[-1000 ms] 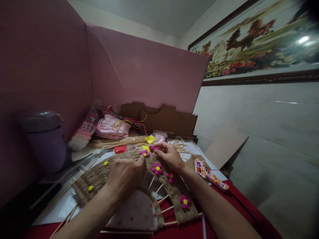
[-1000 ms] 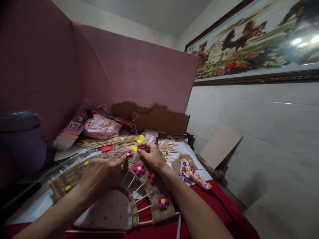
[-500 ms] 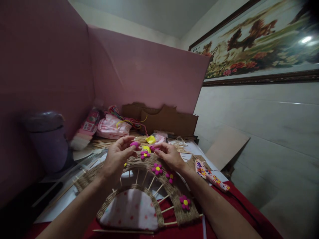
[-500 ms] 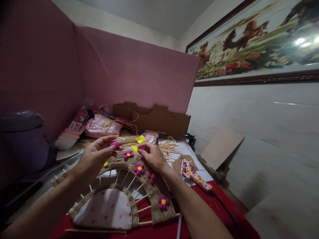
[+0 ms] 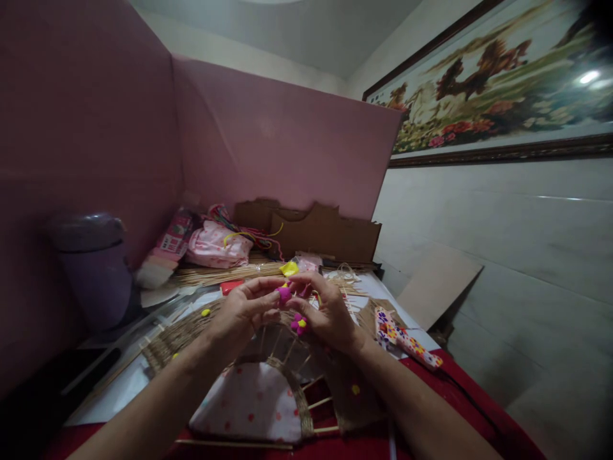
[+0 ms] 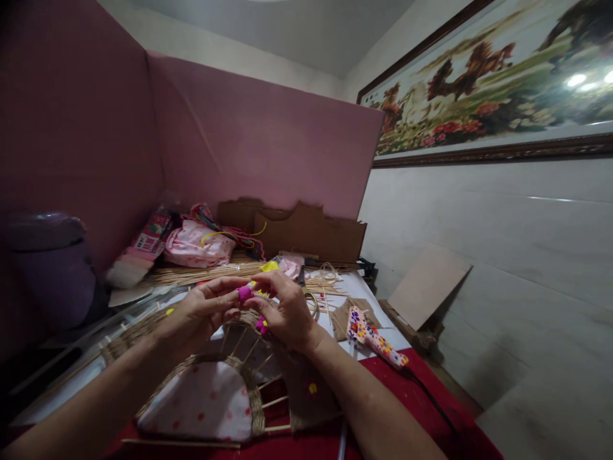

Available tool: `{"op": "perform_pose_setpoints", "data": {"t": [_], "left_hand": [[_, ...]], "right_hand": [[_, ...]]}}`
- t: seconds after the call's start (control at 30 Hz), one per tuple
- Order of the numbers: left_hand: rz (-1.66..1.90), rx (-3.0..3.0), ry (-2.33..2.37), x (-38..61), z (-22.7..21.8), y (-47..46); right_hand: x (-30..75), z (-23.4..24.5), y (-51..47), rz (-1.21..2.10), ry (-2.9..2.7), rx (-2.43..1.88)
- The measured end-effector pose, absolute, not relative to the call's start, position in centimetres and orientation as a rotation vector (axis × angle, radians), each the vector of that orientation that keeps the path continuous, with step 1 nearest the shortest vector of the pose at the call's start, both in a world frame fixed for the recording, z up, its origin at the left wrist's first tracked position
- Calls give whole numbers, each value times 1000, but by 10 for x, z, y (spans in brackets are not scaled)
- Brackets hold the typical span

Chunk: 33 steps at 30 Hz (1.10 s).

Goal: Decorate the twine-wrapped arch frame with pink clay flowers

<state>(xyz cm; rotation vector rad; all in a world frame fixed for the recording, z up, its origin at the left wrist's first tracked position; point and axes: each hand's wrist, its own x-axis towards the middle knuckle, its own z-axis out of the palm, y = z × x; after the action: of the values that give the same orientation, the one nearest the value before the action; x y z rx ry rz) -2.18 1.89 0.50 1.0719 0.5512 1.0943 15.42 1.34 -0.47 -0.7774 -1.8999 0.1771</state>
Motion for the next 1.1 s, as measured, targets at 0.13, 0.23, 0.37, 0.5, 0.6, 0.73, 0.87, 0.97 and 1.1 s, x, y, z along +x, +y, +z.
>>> {"op": "perform_pose_setpoints", "data": {"t": [0.13, 0.23, 0.37, 0.5, 0.6, 0.73, 0.87, 0.97, 1.1], "left_hand": [[1118, 1143, 565, -19, 2, 18], [1141, 1226, 617, -19, 2, 18], [1145, 1298, 652, -19, 2, 17], [1131, 1278, 651, -18, 0, 17], [1099, 1300, 626, -18, -3, 20], [1077, 1370, 670, -21, -5, 23], [1063, 1374, 695, -23, -1, 23], [1087, 1350, 701, -23, 3, 21], [1132, 1353, 713, -20, 4, 19]], "right_hand": [[154, -7, 12, 93, -1955, -750], [154, -7, 12, 77, -1978, -750], [153, -6, 12, 61, -2026, -740], [152, -6, 10, -1, -2046, -732], [151, -7, 10, -39, -2053, -701], [151, -7, 10, -46, -2076, -685], [151, -6, 10, 11, -2086, -706], [152, -4, 9, 49, -2092, -725], [149, -5, 6, 147, -2078, -757]]}}
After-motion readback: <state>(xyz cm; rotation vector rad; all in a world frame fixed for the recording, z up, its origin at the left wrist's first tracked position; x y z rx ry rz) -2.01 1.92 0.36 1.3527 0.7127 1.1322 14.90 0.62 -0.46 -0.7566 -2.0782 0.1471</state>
